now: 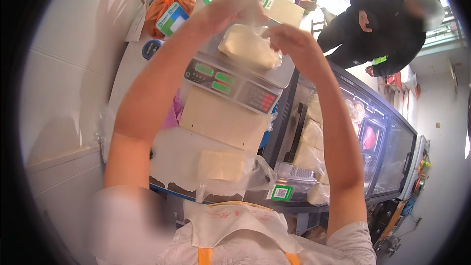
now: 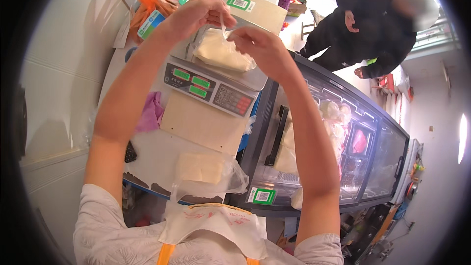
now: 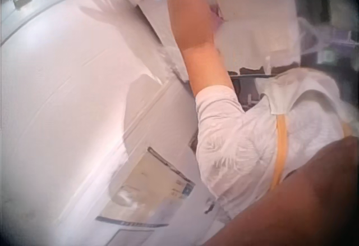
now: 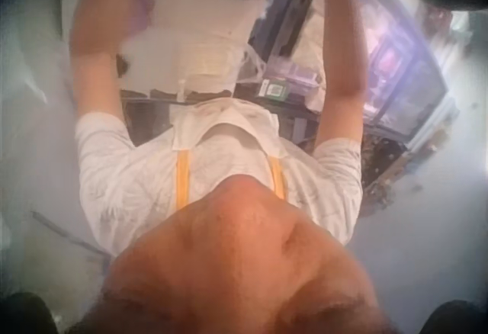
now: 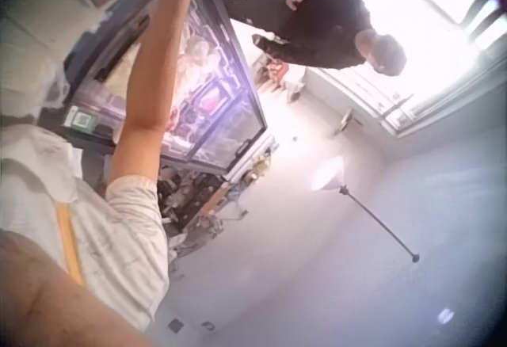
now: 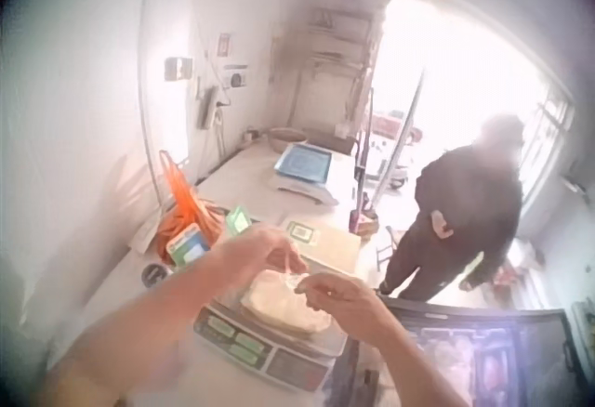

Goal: The person operates a dough sheeter, adjusting rollers and threading dough through the machine. They retrieve packaged dough from a display case, place it on a scale, and return to the sheeter to continue processing.

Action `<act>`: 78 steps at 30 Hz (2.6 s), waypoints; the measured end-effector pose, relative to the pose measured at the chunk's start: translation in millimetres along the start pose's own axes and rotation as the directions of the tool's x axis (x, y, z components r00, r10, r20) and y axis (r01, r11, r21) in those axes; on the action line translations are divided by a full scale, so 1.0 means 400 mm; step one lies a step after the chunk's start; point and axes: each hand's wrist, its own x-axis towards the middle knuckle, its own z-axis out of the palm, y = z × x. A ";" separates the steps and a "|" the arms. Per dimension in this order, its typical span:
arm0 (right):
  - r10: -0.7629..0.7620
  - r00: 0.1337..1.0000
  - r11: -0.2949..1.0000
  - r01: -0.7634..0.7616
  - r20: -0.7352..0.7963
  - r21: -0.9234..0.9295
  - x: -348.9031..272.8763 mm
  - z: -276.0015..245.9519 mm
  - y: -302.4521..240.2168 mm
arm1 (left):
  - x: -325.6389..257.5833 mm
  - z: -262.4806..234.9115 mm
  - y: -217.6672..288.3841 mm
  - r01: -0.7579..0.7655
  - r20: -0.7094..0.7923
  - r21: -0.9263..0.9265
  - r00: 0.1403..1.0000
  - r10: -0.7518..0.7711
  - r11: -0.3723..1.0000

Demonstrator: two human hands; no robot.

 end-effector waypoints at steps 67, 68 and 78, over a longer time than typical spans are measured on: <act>0.017 0.853 0.996 -0.063 -0.521 -0.071 -0.855 0.400 0.069 | -1.074 0.511 -0.236 0.557 -0.801 0.418 0.598 0.002 0.717; 0.099 0.878 0.995 -0.099 -0.469 0.024 -0.845 0.417 0.068 | -1.074 0.502 -0.224 0.479 -0.790 0.285 0.607 -0.079 0.830; -0.229 0.916 0.968 0.178 -0.330 -0.179 -0.795 0.423 -0.118 | -1.159 0.423 -0.188 0.096 -0.533 0.216 0.845 0.035 0.972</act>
